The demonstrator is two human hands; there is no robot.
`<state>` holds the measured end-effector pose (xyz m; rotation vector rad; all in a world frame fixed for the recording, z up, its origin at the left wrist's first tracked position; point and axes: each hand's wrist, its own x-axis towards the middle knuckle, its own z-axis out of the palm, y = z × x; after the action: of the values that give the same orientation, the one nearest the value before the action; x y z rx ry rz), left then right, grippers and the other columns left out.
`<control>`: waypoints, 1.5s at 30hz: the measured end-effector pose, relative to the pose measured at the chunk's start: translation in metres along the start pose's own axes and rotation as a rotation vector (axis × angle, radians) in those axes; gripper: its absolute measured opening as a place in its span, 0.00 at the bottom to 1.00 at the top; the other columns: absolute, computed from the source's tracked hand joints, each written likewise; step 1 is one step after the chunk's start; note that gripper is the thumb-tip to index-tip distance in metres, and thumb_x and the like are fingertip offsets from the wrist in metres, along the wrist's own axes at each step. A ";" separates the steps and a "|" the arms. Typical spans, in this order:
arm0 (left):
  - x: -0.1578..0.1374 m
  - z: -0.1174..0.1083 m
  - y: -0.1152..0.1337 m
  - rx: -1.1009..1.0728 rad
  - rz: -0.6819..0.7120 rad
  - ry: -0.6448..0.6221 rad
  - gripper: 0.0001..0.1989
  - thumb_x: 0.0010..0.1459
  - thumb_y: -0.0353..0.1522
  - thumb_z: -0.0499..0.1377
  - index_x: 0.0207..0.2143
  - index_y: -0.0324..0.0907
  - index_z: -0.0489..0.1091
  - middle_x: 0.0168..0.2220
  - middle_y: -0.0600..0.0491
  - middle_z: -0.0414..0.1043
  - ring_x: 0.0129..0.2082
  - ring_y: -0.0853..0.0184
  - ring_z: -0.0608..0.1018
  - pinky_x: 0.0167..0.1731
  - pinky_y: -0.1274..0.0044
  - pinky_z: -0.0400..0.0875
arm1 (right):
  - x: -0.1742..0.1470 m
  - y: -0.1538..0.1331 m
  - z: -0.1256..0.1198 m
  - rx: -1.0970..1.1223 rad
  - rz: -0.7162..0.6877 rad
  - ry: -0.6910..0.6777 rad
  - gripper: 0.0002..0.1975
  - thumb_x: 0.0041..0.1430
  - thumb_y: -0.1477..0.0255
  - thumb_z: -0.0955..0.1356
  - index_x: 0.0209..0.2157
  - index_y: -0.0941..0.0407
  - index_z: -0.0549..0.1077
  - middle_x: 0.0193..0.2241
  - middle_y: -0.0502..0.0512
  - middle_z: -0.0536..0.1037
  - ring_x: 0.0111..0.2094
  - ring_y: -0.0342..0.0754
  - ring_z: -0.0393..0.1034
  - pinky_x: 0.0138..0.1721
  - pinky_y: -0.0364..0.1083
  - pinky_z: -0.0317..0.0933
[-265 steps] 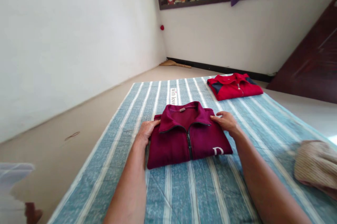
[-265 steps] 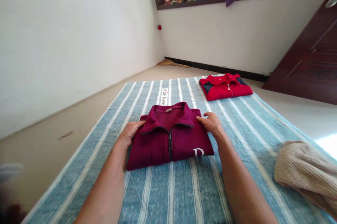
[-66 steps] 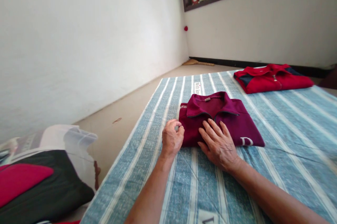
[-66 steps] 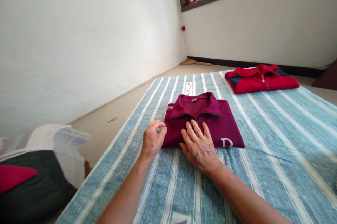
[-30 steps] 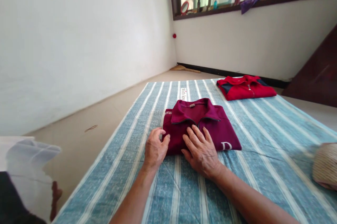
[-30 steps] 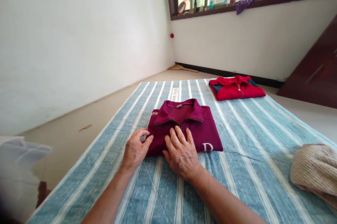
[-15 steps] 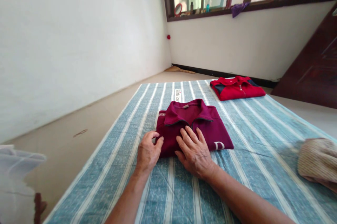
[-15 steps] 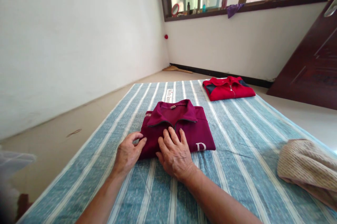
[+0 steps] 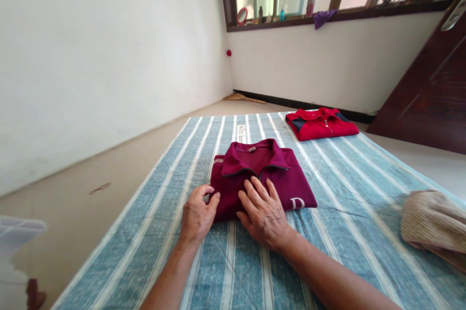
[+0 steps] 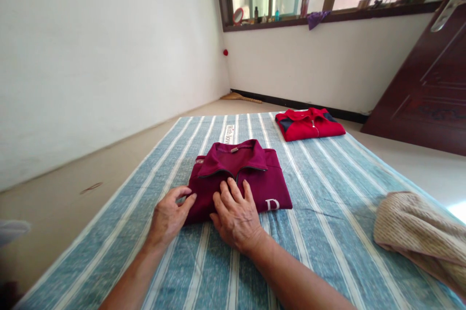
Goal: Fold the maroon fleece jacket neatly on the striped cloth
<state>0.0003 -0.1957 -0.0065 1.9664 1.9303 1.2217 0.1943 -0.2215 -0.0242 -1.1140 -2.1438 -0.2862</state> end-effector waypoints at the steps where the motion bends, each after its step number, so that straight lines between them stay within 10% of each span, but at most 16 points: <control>1: 0.000 0.000 0.000 0.000 -0.002 0.002 0.09 0.52 0.38 0.55 0.31 0.42 0.70 0.33 0.49 0.75 0.35 0.61 0.77 0.39 0.70 0.72 | 0.000 0.000 0.000 0.000 -0.001 -0.002 0.19 0.60 0.66 0.65 0.52 0.57 0.67 0.57 0.62 0.66 0.62 0.58 0.50 0.60 0.63 0.42; 45: -0.003 0.000 0.002 -0.041 -0.051 -0.029 0.09 0.51 0.37 0.56 0.31 0.42 0.70 0.33 0.49 0.76 0.35 0.61 0.79 0.39 0.71 0.74 | -0.002 0.000 0.002 0.000 -0.006 0.022 0.19 0.60 0.67 0.66 0.51 0.56 0.68 0.56 0.62 0.67 0.61 0.58 0.53 0.60 0.62 0.43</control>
<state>0.0023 -0.1992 -0.0063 1.8920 1.9141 1.2033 0.1941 -0.2217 -0.0269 -1.0996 -2.1281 -0.2995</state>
